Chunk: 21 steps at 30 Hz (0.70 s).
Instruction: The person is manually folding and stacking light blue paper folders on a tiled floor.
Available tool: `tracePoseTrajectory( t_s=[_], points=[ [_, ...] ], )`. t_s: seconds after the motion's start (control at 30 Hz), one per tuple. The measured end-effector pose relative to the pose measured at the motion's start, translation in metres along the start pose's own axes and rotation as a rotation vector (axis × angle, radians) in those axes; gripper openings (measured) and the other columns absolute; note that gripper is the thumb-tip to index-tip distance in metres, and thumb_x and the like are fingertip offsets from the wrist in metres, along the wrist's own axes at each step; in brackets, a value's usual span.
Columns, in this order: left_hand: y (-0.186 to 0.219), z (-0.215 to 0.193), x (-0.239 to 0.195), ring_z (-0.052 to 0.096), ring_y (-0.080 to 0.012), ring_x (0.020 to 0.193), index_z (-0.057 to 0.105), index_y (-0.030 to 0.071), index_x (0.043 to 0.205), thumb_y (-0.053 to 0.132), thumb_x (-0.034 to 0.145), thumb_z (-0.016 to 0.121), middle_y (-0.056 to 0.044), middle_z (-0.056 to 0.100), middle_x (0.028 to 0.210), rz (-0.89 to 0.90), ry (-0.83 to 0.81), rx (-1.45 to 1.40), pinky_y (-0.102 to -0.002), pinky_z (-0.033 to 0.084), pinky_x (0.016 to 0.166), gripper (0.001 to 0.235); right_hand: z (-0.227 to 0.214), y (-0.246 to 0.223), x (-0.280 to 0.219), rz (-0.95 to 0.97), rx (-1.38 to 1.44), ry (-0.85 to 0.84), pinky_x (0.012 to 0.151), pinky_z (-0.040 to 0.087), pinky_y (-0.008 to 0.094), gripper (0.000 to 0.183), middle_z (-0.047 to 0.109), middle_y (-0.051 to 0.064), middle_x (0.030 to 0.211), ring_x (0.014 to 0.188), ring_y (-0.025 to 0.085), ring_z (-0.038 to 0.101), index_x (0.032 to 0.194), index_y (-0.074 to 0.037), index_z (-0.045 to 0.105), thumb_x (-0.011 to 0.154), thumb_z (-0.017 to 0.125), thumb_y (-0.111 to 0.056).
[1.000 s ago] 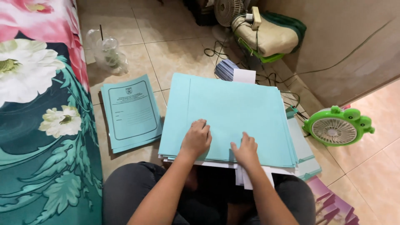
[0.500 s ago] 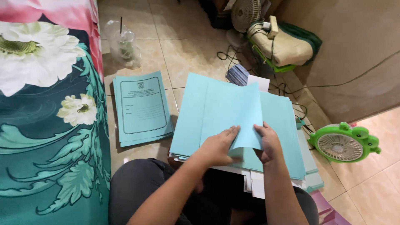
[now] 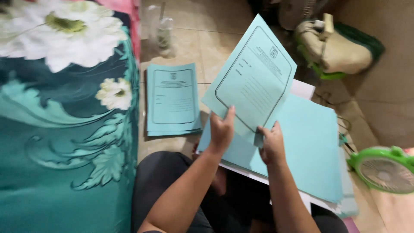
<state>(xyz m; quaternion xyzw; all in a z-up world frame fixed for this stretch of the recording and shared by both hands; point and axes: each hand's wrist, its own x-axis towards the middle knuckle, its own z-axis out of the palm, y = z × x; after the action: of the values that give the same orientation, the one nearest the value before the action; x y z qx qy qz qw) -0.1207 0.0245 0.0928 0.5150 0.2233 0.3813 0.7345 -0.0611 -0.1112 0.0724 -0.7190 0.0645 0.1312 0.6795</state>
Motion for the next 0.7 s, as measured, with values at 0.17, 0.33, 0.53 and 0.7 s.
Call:
tracePoseTrajectory(
  t_s=[0.17,0.33,0.53,0.7],
  points=[
    [-0.008,-0.092,0.108,0.066,-0.0304,0.117,0.06,0.001,0.135,0.014,0.093,0.069,-0.019,0.071,0.121,-0.143,0.102,0.047,-0.044,0.051,0.102,0.044,0.04,0.015,0.047,-0.196,-0.109,-0.19,0.105,0.044,0.058,0.064,0.051,0.024,0.144,0.125,0.033,0.053,0.151,-0.007,0.032,0.095,0.06,0.0],
    [-0.075,-0.193,0.184,0.073,-0.0136,0.105,0.061,0.025,0.137,0.039,0.087,0.072,0.01,0.078,0.102,-0.291,0.151,0.723,-0.038,0.059,0.089,0.053,0.122,0.021,0.071,-0.341,-0.231,-0.314,0.107,0.045,0.055,0.061,0.058,0.022,0.135,0.124,0.031,0.056,0.148,-0.009,0.039,0.093,0.061,0.003],
    [-0.151,-0.212,0.194,0.073,-0.0384,0.105,0.07,0.003,0.116,0.006,0.085,0.07,-0.02,0.074,0.103,-0.125,0.339,0.961,-0.049,0.061,0.09,0.031,0.21,0.07,0.123,-0.164,-0.679,-0.337,0.119,0.032,0.057,0.073,0.038,0.036,0.153,0.145,0.049,0.039,0.155,-0.002,0.028,0.09,0.062,0.001],
    [-0.189,-0.216,0.196,0.069,-0.0369,0.117,0.064,0.002,0.128,0.008,0.097,0.061,-0.02,0.069,0.121,-0.405,0.344,0.884,-0.052,0.056,0.1,0.032,0.236,0.104,0.148,-0.082,-0.895,-0.334,0.09,0.056,0.047,0.051,0.058,0.032,0.119,0.111,0.045,0.064,0.134,0.011,0.039,0.084,0.047,0.003]
  ],
)
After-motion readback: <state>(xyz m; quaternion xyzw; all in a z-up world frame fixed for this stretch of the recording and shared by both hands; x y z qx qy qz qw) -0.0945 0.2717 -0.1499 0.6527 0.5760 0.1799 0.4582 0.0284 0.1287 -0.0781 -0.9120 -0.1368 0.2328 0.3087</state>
